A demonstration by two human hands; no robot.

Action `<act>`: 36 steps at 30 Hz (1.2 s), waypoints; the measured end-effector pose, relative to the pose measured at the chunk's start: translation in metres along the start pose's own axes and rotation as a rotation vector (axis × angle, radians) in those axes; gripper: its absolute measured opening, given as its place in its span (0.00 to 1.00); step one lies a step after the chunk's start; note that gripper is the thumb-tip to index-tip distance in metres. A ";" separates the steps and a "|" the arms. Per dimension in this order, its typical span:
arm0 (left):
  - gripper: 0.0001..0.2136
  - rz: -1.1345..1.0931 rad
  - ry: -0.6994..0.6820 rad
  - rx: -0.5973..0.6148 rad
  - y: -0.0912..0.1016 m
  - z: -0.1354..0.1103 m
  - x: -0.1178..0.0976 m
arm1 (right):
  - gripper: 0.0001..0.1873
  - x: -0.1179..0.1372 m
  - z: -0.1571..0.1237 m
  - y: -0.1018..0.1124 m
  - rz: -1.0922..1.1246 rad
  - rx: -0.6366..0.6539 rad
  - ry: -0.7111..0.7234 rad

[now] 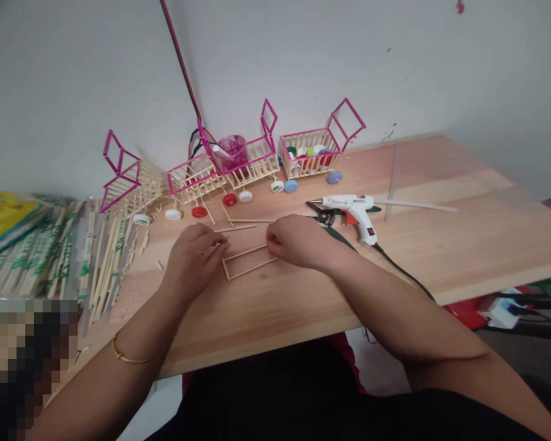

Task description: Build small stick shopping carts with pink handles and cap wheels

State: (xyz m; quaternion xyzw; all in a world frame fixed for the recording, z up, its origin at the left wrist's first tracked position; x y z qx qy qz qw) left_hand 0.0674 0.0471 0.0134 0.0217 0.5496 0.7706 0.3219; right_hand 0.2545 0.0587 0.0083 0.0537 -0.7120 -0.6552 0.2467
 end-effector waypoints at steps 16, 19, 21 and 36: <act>0.08 -0.033 0.321 0.442 0.002 -0.006 0.025 | 0.06 0.017 0.010 -0.016 0.343 -0.125 0.290; 0.08 -0.032 0.310 0.466 0.001 -0.006 0.022 | 0.05 0.020 0.012 -0.020 0.360 -0.142 0.315; 0.08 -0.031 0.311 0.472 0.000 -0.006 0.020 | 0.05 0.021 0.013 -0.022 0.362 -0.152 0.328; 0.09 0.018 0.274 0.467 -0.007 -0.007 0.018 | 0.07 0.026 0.018 -0.029 0.323 -0.149 0.324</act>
Point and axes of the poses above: each hand's wrist, its own z-axis towards the middle knuckle, its own y-axis out of the back of the hand, x = y × z, the point moved 5 cm from there along z, towards the middle knuckle, and after that the axes turned 6 degrees about -x, right-handed, at the moved point
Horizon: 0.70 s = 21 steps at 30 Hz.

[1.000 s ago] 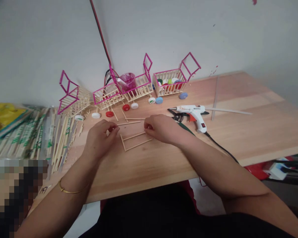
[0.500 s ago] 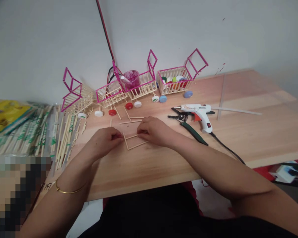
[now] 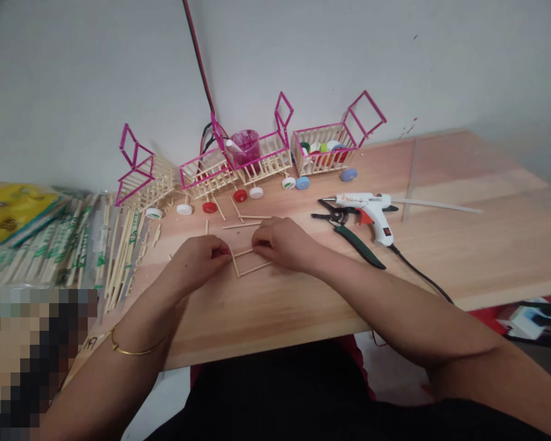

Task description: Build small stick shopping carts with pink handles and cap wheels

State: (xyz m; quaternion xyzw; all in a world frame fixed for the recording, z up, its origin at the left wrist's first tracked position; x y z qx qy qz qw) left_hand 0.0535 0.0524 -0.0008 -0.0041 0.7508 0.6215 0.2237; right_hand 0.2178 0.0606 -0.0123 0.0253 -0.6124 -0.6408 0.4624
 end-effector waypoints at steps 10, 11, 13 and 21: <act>0.09 -0.019 0.008 0.000 0.000 0.000 0.000 | 0.07 0.001 0.001 -0.001 -0.015 -0.003 -0.011; 0.09 -0.018 0.010 0.002 0.000 0.000 0.000 | 0.07 0.002 0.001 -0.001 -0.016 -0.002 -0.011; 0.09 -0.023 0.009 0.002 0.000 0.001 0.000 | 0.07 0.002 0.001 -0.001 -0.021 0.001 -0.008; 0.09 -0.026 0.010 0.009 0.001 0.001 -0.001 | 0.08 0.004 0.002 -0.002 -0.036 0.004 0.001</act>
Point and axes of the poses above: each hand's wrist, its own z-axis towards the middle knuckle, its own y-axis out of the back of the hand, x = y × z, the point moved 5 cm from there along z, towards the middle knuckle, and after that the axes turned 6 degrees about -x, right-handed, at the moved point
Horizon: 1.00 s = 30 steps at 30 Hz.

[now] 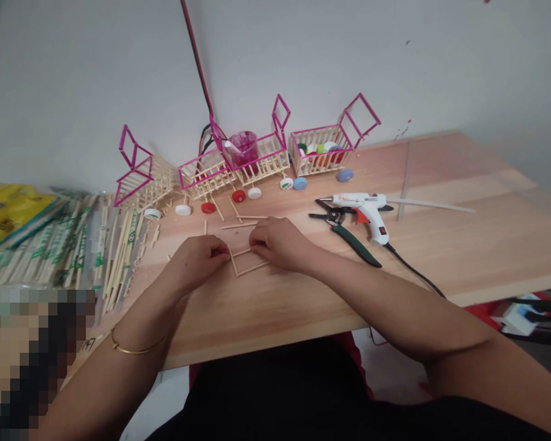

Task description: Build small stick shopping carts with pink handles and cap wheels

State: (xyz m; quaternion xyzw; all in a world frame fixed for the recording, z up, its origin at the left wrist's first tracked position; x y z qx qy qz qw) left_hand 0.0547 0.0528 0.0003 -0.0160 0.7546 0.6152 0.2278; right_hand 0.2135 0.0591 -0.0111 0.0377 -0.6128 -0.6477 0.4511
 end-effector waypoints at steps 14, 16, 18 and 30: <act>0.09 0.036 0.004 -0.003 -0.001 0.002 0.001 | 0.07 -0.001 0.000 -0.002 -0.013 -0.010 -0.001; 0.09 0.035 0.004 -0.001 -0.001 0.001 0.001 | 0.07 -0.001 0.000 -0.002 -0.014 -0.011 0.001; 0.09 0.035 0.003 -0.004 0.000 0.001 0.001 | 0.07 -0.001 0.000 -0.002 -0.013 -0.008 0.005; 0.09 0.024 0.001 -0.022 -0.002 0.001 0.001 | 0.06 0.001 0.000 -0.001 -0.012 -0.014 -0.004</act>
Point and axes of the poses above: each hand's wrist, its own z-axis towards the middle knuckle, its own y-axis out of the back of the hand, x = y × z, the point moved 5 cm from there along z, towards the middle knuckle, and after that the axes turned 6 degrees about -x, right-handed, at the moved point
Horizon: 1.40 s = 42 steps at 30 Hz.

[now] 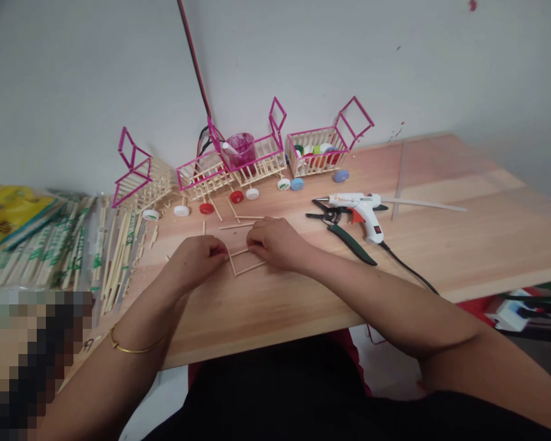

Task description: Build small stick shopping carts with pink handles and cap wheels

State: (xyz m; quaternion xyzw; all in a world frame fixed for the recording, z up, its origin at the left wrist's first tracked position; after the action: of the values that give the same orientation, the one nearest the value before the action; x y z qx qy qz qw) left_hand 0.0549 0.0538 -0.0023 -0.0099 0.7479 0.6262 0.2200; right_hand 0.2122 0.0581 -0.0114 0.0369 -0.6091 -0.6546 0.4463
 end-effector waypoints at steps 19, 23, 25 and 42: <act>0.04 -0.183 -0.095 -0.211 0.012 0.000 0.000 | 0.08 -0.014 -0.010 0.050 -0.016 0.022 -0.200; 0.05 -0.150 -0.260 -0.368 0.010 -0.003 -0.012 | 0.09 -0.013 -0.017 0.055 -0.177 0.189 -0.293; 0.06 -0.111 -0.307 -0.387 0.005 -0.004 -0.017 | 0.08 -0.012 -0.019 0.053 -0.203 0.241 -0.337; 0.08 0.097 -0.290 -0.244 -0.011 0.001 -0.034 | 0.07 -0.009 -0.017 0.036 -0.372 0.280 -0.315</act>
State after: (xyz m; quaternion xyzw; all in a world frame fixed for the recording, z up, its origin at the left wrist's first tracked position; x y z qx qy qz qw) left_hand 0.0890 0.0438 -0.0013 0.0896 0.6265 0.7170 0.2921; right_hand 0.2468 0.0559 0.0098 0.1073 -0.7382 -0.6324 0.2089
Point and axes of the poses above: each hand's wrist, its own z-axis towards the middle knuckle, its own y-axis out of the back of the hand, x = y × z, the point moved 5 cm from there along z, towards the middle knuckle, and after that the axes turned 6 degrees about -x, right-handed, at the moved point
